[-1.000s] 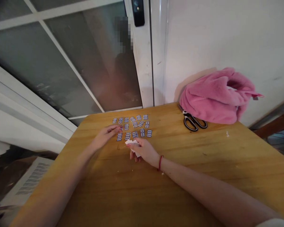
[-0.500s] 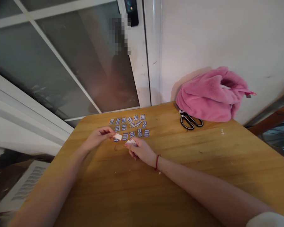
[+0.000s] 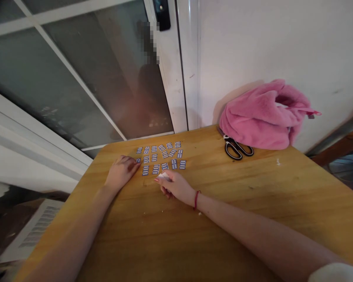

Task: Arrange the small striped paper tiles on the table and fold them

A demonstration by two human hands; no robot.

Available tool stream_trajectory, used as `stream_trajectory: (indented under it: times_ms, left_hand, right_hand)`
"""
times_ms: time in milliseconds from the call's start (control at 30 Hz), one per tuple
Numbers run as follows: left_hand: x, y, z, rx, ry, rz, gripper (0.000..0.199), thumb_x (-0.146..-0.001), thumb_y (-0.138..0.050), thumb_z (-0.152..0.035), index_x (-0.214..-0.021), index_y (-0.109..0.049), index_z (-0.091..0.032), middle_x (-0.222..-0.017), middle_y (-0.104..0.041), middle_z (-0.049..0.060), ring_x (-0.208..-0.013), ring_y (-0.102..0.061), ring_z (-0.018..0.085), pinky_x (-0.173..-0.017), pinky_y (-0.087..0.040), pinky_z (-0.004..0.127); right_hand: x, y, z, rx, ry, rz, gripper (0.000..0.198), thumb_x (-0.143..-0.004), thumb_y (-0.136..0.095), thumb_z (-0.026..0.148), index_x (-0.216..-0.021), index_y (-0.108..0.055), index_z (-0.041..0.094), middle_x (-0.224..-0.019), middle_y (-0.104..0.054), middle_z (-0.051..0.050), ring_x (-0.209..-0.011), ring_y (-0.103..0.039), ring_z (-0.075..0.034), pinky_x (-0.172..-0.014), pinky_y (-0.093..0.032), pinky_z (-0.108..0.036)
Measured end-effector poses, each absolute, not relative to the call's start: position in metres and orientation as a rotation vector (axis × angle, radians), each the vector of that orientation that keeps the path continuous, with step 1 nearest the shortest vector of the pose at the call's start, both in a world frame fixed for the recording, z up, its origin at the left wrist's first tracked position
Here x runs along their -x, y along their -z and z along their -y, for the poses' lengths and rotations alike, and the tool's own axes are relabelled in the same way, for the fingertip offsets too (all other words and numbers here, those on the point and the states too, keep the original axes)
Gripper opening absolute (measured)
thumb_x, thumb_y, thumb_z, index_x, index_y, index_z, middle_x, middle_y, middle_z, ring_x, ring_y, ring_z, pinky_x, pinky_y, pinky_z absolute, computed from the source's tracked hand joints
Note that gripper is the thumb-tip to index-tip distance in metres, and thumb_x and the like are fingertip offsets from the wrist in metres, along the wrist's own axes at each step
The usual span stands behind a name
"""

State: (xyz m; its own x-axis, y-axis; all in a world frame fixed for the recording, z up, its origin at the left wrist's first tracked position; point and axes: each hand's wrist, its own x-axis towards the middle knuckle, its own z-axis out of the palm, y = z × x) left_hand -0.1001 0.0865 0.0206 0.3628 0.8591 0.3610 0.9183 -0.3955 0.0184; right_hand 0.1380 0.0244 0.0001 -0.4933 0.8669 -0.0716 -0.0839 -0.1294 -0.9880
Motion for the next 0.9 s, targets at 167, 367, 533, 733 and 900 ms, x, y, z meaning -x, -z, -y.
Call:
stream_trajectory:
  times_ms: [167, 367, 533, 733, 900]
  left_hand:
    - [0.101, -0.024, -0.080, 2.398, 0.709, 1.629, 0.032, -0.090, -0.038, -0.033, -0.086, -0.067, -0.020, -0.096, -0.067, 0.005, -0.095, -0.055, 0.022, -0.086, -0.042, 0.034]
    - [0.088, -0.036, -0.072, 2.426, 0.967, 1.662, 0.032, -0.089, -0.038, -0.033, -0.081, -0.065, -0.019, -0.084, -0.065, 0.006, -0.087, -0.056, 0.020, -0.083, -0.043, 0.031]
    - [0.061, -0.056, -0.060, 2.868, 0.988, 1.756, 0.026, -0.087, -0.045, -0.037, -0.088, -0.065, -0.020, -0.091, -0.066, 0.003, -0.087, -0.058, 0.017, -0.078, -0.043, 0.027]
    - [0.032, -0.064, -0.040, 3.350, 0.674, 1.838, 0.023, -0.085, -0.047, -0.038, -0.079, -0.061, -0.022, -0.077, -0.064, -0.001, -0.073, -0.056, 0.014, -0.067, -0.042, 0.025]
    - [0.034, -0.056, -0.024, 3.189, 1.026, 2.121, 0.015, -0.079, -0.055, -0.033, -0.074, -0.056, -0.019, -0.074, -0.060, -0.002, -0.072, -0.054, 0.013, -0.068, -0.041, 0.025]
  right_hand:
    - [-0.138, 0.001, -0.025, 0.919, -1.675, 1.378, 0.026, -0.083, -0.049, 0.045, -0.080, -0.043, 0.020, -0.059, -0.048, 0.006, -0.041, -0.044, -0.005, -0.034, -0.029, -0.015]
    - [-0.137, 0.003, -0.027, 0.833, -1.747, 1.297, 0.022, -0.083, -0.048, 0.040, -0.086, -0.046, 0.018, -0.070, -0.057, 0.001, -0.047, -0.050, -0.007, -0.038, -0.039, -0.018]
    - [-0.136, 0.001, -0.028, 0.785, -1.806, 1.379, 0.022, -0.082, -0.051, 0.038, -0.086, -0.043, 0.018, -0.085, -0.068, -0.006, -0.045, -0.056, -0.008, -0.040, -0.045, -0.020]
    - [-0.136, 0.001, -0.026, 0.806, -1.806, 1.357, 0.025, -0.079, -0.055, 0.040, -0.083, -0.042, 0.019, -0.065, -0.066, 0.001, -0.040, -0.055, -0.009, -0.036, -0.040, -0.019]
    - [-0.138, 0.001, -0.024, 0.875, -1.708, 1.472, 0.032, -0.076, -0.059, 0.045, -0.072, -0.040, 0.020, -0.046, -0.053, 0.008, -0.032, -0.041, -0.005, -0.033, -0.028, -0.016]
